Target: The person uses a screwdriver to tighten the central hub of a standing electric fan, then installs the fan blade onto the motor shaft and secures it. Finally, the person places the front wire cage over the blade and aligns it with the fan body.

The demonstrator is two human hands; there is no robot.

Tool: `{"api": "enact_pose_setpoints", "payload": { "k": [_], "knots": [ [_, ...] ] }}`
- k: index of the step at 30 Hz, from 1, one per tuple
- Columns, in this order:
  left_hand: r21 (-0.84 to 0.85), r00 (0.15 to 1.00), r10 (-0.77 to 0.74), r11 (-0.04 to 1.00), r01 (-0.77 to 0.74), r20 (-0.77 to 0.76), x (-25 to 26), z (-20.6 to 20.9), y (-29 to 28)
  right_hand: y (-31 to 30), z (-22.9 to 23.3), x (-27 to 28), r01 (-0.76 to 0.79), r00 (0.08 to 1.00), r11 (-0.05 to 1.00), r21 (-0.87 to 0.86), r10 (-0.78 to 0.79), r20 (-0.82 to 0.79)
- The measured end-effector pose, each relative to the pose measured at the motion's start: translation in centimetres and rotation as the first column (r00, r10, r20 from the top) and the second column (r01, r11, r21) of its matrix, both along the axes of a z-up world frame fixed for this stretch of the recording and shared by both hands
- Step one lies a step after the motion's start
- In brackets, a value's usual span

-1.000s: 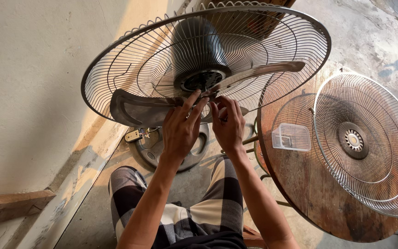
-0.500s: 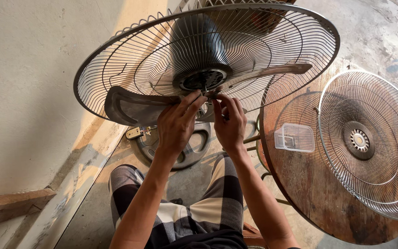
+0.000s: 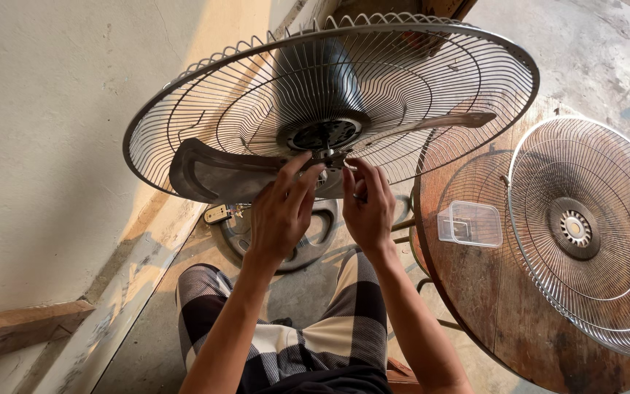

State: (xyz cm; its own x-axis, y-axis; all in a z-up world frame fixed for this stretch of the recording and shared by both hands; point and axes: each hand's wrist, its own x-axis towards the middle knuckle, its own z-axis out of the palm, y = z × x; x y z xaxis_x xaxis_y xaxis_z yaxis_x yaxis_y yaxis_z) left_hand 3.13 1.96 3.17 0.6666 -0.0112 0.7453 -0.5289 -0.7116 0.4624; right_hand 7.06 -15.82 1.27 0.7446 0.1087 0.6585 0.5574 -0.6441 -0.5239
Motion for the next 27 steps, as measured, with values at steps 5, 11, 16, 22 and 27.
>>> {"api": "enact_pose_setpoints", "payload": {
  "k": [5, 11, 16, 22, 27],
  "knots": [
    [-0.19, 0.996, 0.031, 0.981, -0.047, -0.089, -2.3, -0.9, 0.6, -1.5, 0.9, -0.4, -0.031, 0.987, 0.974, -0.226, 0.066, 0.148],
    [-0.275, 0.983, 0.034, 0.958, -0.084, -0.183, -3.6, -1.5, 0.8, -2.0, 3.8, -0.8, -0.094, 0.977, 0.896, -0.433, 0.167, 0.133],
    [-0.27, 0.979, 0.011, 0.96, -0.068, -0.205, -3.9, -1.7, 0.7, -1.6, 4.3, -1.2, -0.045, 0.982, 0.877, -0.478, 0.126, 0.137],
    [-0.252, 0.978, 0.0, 0.966, -0.054, -0.208, -4.1, -1.9, 0.1, -2.2, 3.0, -1.2, 0.055, 0.989, 0.887, -0.459, 0.015, 0.148],
    [-0.269, 0.973, -0.031, 0.963, -0.032, -0.227, -4.2, -2.0, -0.7, -2.1, 1.0, -1.1, 0.097, 0.992, 0.911, -0.4, -0.058, 0.108]
  ]
}}
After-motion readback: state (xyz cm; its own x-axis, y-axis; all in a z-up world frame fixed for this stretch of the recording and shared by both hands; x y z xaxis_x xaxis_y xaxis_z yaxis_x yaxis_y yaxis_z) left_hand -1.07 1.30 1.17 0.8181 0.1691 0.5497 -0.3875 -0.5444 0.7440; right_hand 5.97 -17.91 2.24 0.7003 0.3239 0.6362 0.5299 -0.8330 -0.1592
